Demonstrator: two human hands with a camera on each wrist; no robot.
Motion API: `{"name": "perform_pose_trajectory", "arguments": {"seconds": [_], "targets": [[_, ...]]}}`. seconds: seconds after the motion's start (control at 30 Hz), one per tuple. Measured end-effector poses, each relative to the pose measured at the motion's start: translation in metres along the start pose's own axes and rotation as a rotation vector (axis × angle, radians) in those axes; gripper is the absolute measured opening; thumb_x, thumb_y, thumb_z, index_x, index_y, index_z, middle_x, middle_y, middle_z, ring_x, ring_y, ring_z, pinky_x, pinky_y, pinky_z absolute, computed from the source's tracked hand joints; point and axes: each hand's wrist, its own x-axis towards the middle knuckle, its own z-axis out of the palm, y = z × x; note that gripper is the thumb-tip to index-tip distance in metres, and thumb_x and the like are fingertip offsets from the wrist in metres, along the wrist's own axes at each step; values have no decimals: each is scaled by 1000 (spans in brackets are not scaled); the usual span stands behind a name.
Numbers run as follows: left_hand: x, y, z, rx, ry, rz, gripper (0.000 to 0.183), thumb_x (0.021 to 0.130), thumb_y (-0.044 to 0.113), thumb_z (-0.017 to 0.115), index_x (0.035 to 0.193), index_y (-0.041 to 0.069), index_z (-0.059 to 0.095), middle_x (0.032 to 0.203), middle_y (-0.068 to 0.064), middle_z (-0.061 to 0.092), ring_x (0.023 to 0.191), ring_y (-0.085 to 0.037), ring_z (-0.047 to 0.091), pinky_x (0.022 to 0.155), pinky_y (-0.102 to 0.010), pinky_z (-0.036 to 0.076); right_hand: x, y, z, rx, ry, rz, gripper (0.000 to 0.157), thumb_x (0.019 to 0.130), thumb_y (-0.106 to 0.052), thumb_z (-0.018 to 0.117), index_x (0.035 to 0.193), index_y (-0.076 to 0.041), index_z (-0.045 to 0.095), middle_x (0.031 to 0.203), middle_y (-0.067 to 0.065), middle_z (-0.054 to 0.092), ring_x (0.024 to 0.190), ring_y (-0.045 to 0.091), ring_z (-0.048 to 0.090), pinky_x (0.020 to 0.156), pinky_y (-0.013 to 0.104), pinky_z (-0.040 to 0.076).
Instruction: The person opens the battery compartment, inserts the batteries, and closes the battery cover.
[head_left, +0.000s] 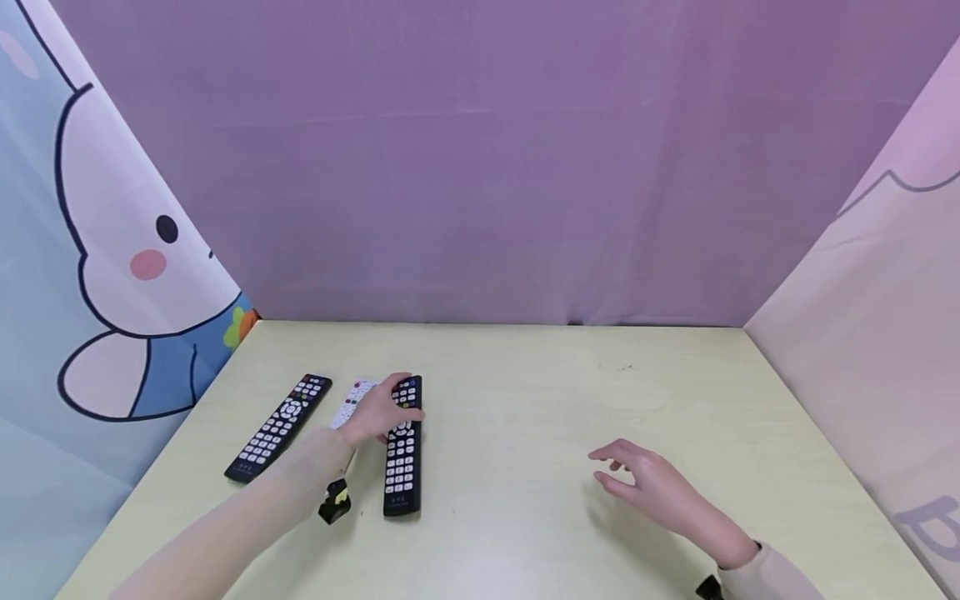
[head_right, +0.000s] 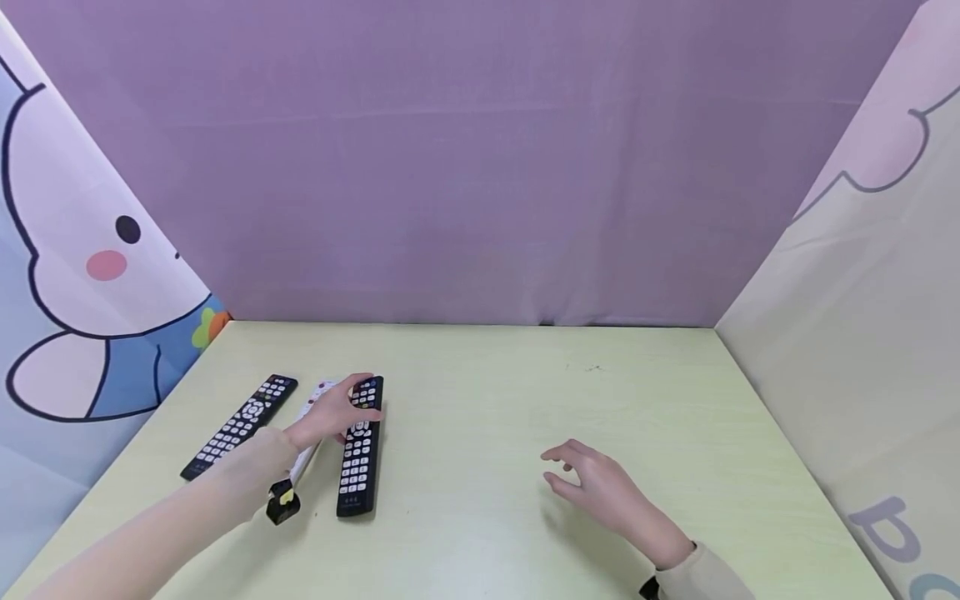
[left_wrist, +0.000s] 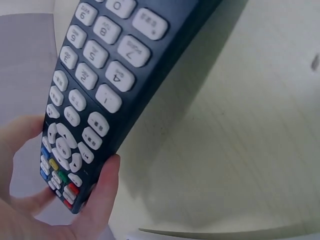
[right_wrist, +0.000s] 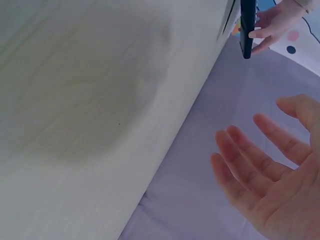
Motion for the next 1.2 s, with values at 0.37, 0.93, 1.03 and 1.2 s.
{"name": "perform_pose_trajectory", "arguments": {"seconds": [0.37, 0.93, 1.03, 1.2], "targets": [[9, -3, 1, -39, -23, -34, 71, 75, 21, 68, 135, 14, 31, 115, -25, 45, 69, -24, 58, 43, -35, 52, -2, 3, 0, -8, 7, 13, 22, 82, -17, 61, 103, -10, 61, 97, -3, 61, 79, 15, 59, 62, 26, 50], [16, -5, 7, 7, -53, -53, 70, 74, 25, 68, 133, 13, 33, 117, -24, 45, 77, -28, 57, 45, -33, 52, -3, 3, 0, -19, 8, 26, 22, 82, -17, 61, 102, -10, 62, 97, -2, 62, 79, 13, 58, 62, 24, 50], [18, -6, 9, 23, -52, -55, 70, 74, 26, 69, 133, 13, 33, 116, -24, 46, 77, -27, 57, 45, -33, 51, -3, 3, 0, -18, 4, 28, 22, 82, -17, 61, 102, -10, 62, 97, -2, 62, 79, 13, 58, 62, 23, 49], [23, -9, 13, 49, -53, -54, 72, 73, 27, 70, 133, 13, 33, 111, -24, 48, 74, -27, 57, 44, -32, 51, -3, 3, 0, -12, 1, 32, 21, 82, -17, 61, 102, -10, 62, 97, -2, 62, 79, 14, 58, 62, 25, 49]]}}
